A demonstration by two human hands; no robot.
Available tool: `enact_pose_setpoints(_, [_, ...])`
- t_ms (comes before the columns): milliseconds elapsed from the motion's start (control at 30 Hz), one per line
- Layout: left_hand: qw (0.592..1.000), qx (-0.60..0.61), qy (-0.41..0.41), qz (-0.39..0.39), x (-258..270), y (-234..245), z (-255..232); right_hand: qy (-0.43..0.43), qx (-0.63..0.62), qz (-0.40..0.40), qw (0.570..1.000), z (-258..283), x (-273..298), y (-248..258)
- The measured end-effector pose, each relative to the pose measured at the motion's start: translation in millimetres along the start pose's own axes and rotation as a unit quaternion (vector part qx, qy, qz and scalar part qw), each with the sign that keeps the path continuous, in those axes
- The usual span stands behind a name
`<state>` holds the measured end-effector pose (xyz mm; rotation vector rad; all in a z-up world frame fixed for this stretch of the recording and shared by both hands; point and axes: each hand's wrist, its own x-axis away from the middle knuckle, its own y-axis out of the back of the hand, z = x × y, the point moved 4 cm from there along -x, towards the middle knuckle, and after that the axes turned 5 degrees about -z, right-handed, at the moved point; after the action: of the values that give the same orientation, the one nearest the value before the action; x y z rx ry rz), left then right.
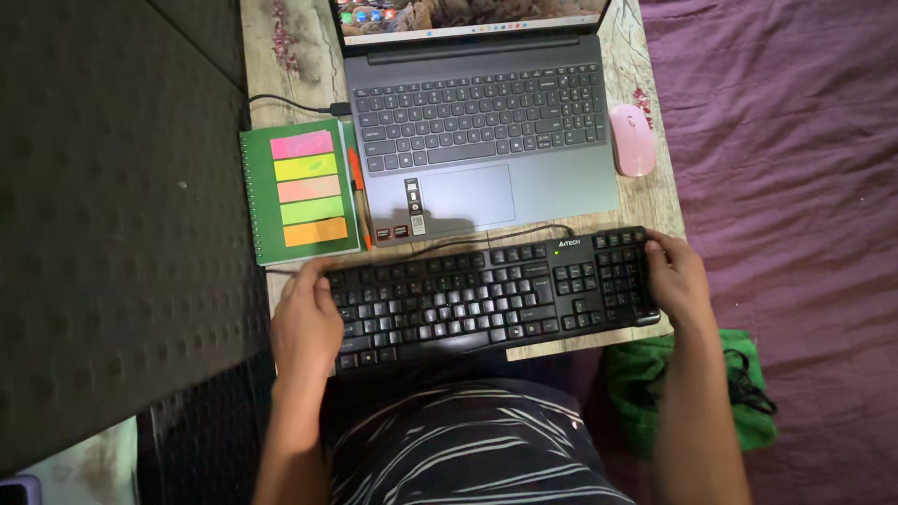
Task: The person sits at a small table with a laptop and wipes an external keyboard with a green cloth, turning it over to clean its underside. They plug the keyboard's cable into the laptop, arrange a notebook beside it, and handle a pink mouse, positioning the peripherals around the laptop.
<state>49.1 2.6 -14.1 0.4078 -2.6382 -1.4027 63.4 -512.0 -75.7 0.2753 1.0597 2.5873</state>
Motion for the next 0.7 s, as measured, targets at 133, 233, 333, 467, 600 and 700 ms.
enact_pose_setpoints(133, [0.998,0.040,0.009,-0.053,0.7,-0.6,0.1,-0.039,-0.011,-0.014,0.999,-5.5,-0.4,-4.9])
enact_pose_setpoints(233, [0.993,0.077,0.018,-0.090,5.1,0.2,-2.6,-0.063,-0.045,-0.012,0.997,-5.8,2.4,-4.6])
enact_pose_setpoints(333, [0.992,0.074,0.040,-0.098,5.2,0.3,-4.5,-0.056,-0.067,-0.014,0.996,-3.0,1.3,-1.7])
enact_pose_setpoints(467, [0.987,0.093,0.069,-0.108,0.3,-1.8,-0.7,-0.090,-0.071,-0.009,0.993,-8.3,0.1,-3.6])
enact_pose_setpoints(600, [0.987,0.100,0.082,-0.097,-5.4,-4.2,5.8,-0.085,-0.083,-0.010,0.993,-14.2,-2.2,-5.5])
enact_pose_setpoints(700, [0.986,0.121,0.082,-0.085,-9.2,-5.2,11.1,-0.042,-0.060,-0.012,0.997,-11.3,-3.6,-6.2])
